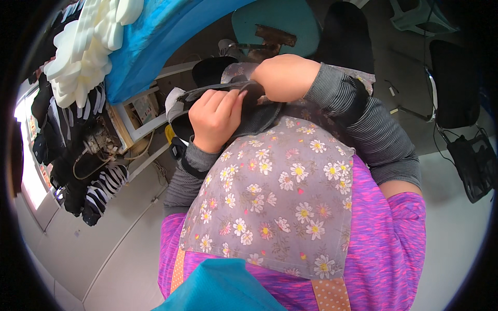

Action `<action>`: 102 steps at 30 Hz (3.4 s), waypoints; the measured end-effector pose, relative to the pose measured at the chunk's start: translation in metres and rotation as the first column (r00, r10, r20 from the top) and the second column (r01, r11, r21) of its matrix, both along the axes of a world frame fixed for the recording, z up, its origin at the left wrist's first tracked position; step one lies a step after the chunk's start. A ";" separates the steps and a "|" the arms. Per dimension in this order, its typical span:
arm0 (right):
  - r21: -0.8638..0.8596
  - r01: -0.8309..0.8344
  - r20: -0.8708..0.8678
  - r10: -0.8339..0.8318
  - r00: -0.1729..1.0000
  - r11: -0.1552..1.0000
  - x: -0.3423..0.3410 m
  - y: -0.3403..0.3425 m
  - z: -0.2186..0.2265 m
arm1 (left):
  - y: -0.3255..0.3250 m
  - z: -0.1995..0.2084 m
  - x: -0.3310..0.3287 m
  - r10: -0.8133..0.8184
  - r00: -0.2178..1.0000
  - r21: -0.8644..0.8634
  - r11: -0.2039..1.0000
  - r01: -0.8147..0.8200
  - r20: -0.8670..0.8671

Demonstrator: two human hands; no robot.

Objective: The worker is manually inserting white foam padding and structural inserts into the interior of a black shoe upper.

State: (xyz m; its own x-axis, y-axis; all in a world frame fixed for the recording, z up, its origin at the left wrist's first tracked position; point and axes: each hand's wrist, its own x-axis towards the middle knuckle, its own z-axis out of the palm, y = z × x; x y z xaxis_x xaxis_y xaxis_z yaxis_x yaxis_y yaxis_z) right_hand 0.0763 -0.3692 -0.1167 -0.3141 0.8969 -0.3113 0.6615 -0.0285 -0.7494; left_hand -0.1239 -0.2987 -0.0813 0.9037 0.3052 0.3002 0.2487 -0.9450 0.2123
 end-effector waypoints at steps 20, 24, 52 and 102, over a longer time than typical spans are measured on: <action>0.271 0.100 0.124 -0.138 0.983 0.957 -0.010 0.011 0.011 | 0.013 0.001 0.009 0.041 0.999 0.063 0.997 -0.039 -0.026; 0.189 0.157 0.040 -0.168 0.985 0.969 -0.012 0.004 -0.009 | 0.011 -0.006 0.007 0.045 0.999 -0.009 0.999 -0.045 0.025; 0.350 0.211 -0.061 -0.202 0.977 0.913 -0.003 -0.014 -0.013 | -0.003 -0.003 0.004 0.173 0.961 -0.075 0.978 -0.193 -0.218; 0.322 0.305 -0.096 -0.290 0.952 0.896 -0.010 -0.004 -0.023 | 0.035 0.037 0.008 -0.034 0.868 -0.202 0.976 -0.077 -0.495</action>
